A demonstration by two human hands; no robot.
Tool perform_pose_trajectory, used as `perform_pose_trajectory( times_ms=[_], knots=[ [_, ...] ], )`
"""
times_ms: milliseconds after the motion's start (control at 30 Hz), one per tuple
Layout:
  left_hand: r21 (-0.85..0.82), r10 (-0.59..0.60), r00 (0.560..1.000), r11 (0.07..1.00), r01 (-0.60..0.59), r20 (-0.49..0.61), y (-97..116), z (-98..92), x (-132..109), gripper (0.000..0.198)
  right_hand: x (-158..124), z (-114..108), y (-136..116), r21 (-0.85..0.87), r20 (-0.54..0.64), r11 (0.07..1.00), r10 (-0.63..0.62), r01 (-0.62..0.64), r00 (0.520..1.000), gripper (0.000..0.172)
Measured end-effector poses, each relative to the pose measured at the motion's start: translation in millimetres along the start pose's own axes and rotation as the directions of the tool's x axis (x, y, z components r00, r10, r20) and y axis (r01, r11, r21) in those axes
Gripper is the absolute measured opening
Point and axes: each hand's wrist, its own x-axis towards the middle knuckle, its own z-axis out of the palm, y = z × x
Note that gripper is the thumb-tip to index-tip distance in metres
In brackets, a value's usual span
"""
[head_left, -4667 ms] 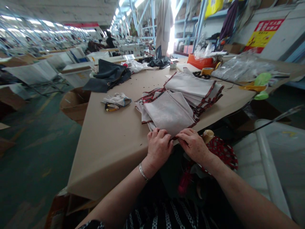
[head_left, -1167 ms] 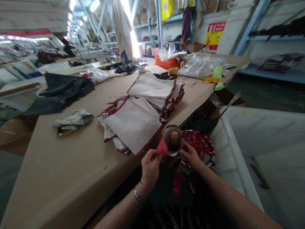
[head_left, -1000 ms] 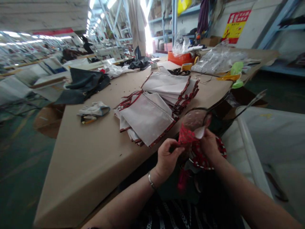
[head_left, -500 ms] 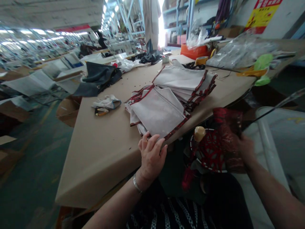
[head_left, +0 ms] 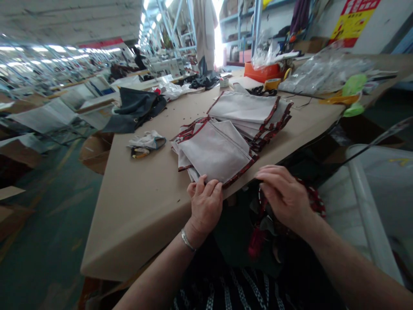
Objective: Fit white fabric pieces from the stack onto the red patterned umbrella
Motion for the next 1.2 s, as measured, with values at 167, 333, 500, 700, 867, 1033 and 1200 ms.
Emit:
perform_pose_trajectory(
  times_ms=[167, 333, 500, 700, 867, 1033, 1200],
  knots=[
    [0.000, 0.060, 0.997, 0.998, -0.060, 0.050, -6.3, -9.4, 4.6, 0.010, 30.8, 56.0, -12.1, -0.267, 0.344, 0.936, -0.130, 0.230, 0.930, 0.021],
    [-0.077, 0.063, 0.995, 0.995, -0.069, -0.082, -11.5, -22.9, 12.4, 0.012, 63.5, 69.0, -8.4, -0.424, 0.428, 0.854, -0.106, 0.302, 0.898, 0.017],
    [-0.183, -0.014, 0.976, 0.983, -0.027, -0.216, -14.1, -34.4, 19.4, 0.013, 72.1, 54.8, -26.9, -0.200, 0.446, 0.913, -0.240, 0.357, 0.862, 0.031],
    [-0.259, -0.057, 0.970, 0.966, -0.007, -0.238, -9.4, -49.0, 13.1, 0.013, 73.2, 56.5, -26.1, -0.378, 0.536, 0.862, -0.093, 0.337, 0.839, 0.023],
    [-0.333, -0.144, 0.977, 0.939, 0.085, -0.158, -11.1, -47.8, -3.5, 0.012, 77.1, 32.7, -25.6, -0.514, 0.362, 0.858, 0.198, 0.018, 0.911, 0.034],
    [-0.701, -0.551, 0.782, 0.432, 0.567, 0.293, 4.3, -35.5, -13.4, 0.003, 10.5, 10.7, -35.2, -0.379, 0.224, 0.925, 0.093, -0.001, 0.970, 0.037],
    [-0.664, -0.470, 0.479, -0.412, 0.624, 0.741, 47.1, -30.1, -12.6, 0.025, -85.2, 24.9, -23.7, -0.357, 0.391, 0.898, 0.392, -0.256, 0.832, 0.027]
  ],
)
